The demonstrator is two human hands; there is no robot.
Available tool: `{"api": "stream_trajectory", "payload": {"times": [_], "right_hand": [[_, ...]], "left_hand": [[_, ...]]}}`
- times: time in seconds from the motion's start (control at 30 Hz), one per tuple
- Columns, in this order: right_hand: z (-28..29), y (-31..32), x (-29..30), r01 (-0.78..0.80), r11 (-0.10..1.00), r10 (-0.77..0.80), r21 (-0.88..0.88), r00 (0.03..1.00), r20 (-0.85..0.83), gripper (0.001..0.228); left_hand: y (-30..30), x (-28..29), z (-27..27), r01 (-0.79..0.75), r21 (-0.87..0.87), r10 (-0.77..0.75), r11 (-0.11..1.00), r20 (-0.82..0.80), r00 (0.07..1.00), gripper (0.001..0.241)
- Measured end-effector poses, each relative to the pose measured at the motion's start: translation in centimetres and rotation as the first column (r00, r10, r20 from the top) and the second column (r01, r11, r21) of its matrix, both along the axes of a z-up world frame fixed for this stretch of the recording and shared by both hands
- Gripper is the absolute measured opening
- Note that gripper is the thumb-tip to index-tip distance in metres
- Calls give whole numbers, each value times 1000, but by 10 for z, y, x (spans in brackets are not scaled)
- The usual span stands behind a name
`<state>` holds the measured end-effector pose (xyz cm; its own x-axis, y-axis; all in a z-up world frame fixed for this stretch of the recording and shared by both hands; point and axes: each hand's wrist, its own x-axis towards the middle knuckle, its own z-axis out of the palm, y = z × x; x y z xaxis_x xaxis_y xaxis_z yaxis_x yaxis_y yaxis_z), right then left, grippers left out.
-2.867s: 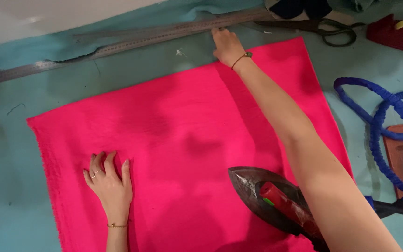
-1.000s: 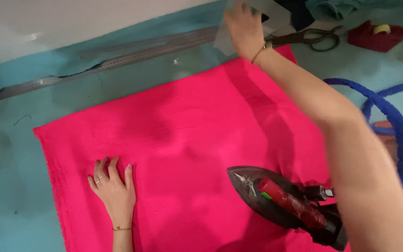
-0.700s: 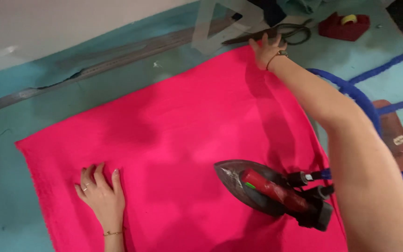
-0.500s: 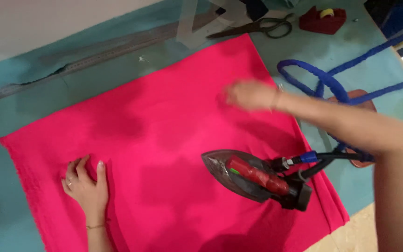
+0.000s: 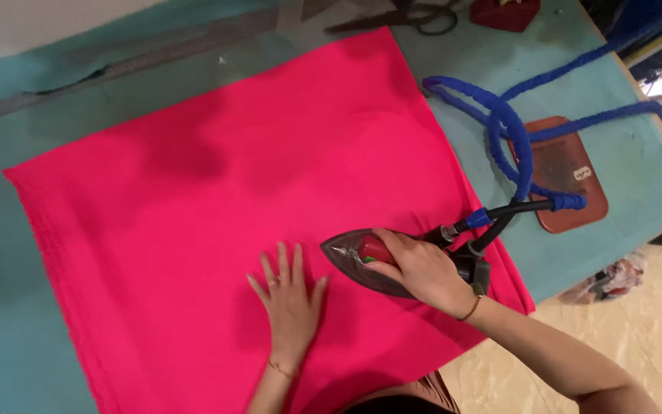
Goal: Iron and fold a large piece of pink fabric on an industrial work table.
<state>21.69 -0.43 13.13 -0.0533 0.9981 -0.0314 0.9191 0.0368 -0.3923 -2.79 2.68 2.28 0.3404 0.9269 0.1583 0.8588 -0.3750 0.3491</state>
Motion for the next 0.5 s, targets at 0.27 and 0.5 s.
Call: {"api": "stream_trajectory", "payload": {"times": [0.27, 0.5], "right_hand": [[-8, -10, 32, 186, 965, -204, 187, 976, 79, 43], [-22, 78, 68, 177, 952, -213, 248, 969, 124, 49]], "left_hand": [[-101, 44, -8, 336, 1, -335, 942, 78, 939, 83], [-121, 67, -29, 603, -40, -588, 797, 184, 788, 79]]}}
